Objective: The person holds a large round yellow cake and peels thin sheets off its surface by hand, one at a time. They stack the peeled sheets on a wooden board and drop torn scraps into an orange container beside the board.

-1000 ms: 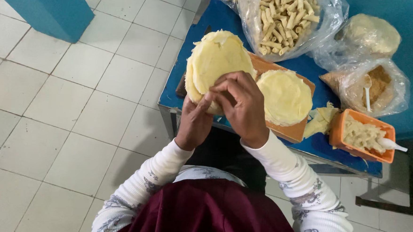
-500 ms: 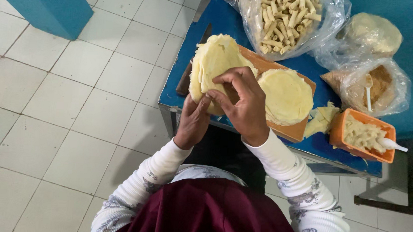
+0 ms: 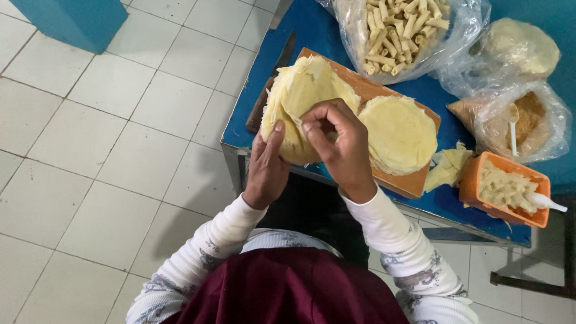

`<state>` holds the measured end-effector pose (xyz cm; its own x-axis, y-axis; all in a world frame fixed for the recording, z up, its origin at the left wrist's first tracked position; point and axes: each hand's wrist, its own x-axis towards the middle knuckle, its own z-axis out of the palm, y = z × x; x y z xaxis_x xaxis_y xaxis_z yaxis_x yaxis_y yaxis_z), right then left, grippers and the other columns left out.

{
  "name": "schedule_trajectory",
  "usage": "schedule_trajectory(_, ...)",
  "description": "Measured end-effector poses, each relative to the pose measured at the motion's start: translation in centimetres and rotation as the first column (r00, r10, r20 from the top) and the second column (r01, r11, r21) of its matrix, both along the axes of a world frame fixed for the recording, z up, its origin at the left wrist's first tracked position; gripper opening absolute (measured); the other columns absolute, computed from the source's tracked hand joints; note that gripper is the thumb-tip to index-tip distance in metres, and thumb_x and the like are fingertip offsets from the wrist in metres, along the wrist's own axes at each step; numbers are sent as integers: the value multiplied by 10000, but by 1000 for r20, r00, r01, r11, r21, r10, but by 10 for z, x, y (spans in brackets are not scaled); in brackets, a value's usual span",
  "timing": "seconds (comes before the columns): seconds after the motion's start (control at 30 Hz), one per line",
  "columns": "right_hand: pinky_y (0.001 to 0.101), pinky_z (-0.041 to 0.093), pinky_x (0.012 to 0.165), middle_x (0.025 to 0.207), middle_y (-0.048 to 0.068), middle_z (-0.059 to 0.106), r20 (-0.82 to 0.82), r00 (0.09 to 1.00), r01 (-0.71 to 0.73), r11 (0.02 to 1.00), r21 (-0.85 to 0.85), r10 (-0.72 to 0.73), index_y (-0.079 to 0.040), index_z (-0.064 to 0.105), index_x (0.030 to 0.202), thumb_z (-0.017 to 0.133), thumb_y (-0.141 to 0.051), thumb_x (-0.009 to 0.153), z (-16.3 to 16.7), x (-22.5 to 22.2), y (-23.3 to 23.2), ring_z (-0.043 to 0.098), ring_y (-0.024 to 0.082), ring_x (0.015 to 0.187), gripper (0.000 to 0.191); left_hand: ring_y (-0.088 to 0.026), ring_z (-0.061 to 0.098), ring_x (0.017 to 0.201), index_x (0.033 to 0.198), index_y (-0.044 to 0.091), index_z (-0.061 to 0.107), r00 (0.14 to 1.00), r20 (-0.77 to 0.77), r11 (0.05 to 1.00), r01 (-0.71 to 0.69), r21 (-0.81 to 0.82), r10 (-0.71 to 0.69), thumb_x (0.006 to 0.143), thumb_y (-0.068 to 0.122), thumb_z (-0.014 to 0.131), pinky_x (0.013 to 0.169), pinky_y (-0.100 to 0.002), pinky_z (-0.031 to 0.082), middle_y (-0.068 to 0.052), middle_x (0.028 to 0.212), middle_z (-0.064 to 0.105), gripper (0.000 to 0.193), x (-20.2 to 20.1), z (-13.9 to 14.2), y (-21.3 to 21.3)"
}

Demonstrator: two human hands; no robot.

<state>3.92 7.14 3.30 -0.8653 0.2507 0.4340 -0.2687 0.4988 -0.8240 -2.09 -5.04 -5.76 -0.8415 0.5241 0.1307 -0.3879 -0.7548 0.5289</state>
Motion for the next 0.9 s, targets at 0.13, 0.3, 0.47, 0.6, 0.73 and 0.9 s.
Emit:
schedule_trajectory(0.13, 215, 469, 783, 926, -24, 619, 158, 974, -81, 903, -423, 161, -8, 664, 1048, 642, -81, 1031, -5, -2, 17, 548, 45, 853, 78, -172, 640, 1174, 1469, -21, 482, 998, -55, 1000, -21, -5, 21, 1088, 198, 597, 998, -322, 535, -107, 1335, 627, 455, 3, 11, -3)
schedule_trajectory(0.3, 212, 471, 813, 934, -25, 631, 179, 955, -123, 862, -492, 238, -3, 671, 1048, 641, -126, 1046, -1, -2, 32, 556, 43, 874, 127, -133, 666, 1117, 1386, -27, 549, 965, -240, 966, -157, -206, 106, 982, 90, 730, 972, -287, 551, -73, 1257, 685, 459, 1, 29, 0)
schedule_trajectory(0.47, 215, 480, 825, 922, -17, 635, 166, 950, -160, 870, -466, 263, -7, 687, 1088, 620, -170, 1076, 9, 2, 38, 564, 49, 866, 177, -121, 674, 1069, 1345, -29, 585, 956, -266, 958, -187, -218, 126, 975, 72, 739, 935, -278, 562, -59, 1203, 703, 414, 0, 34, 11)
schedule_trajectory(0.6, 207, 490, 842, 960, -24, 653, 188, 960, -109, 899, -425, 206, -7, 671, 1102, 696, -149, 1006, 13, 11, 42, 582, 39, 886, 173, -122, 678, 1051, 1336, -29, 595, 962, -250, 961, -166, -221, 109, 978, 72, 728, 909, -280, 567, -61, 1191, 706, 394, 1, 32, 18)
schedule_trajectory(0.73, 209, 499, 794, 936, -22, 673, 211, 968, -66, 948, -311, 136, -6, 675, 1095, 759, -130, 956, 13, 15, 41, 599, 37, 851, 205, -128, 681, 1051, 1335, -22, 593, 970, -226, 977, -129, -170, 89, 978, 71, 723, 905, -283, 569, -63, 1195, 706, 391, 1, 30, 22)
schedule_trajectory(0.9, 213, 505, 764, 901, -26, 686, 179, 983, -5, 983, -186, 39, -16, 694, 1049, 709, -144, 1021, 16, 14, 37, 609, 31, 823, 132, -126, 682, 1046, 1329, -23, 593, 963, -249, 969, -150, -195, 99, 983, 71, 732, 905, -279, 570, -63, 1189, 712, 384, 2, 29, 24)
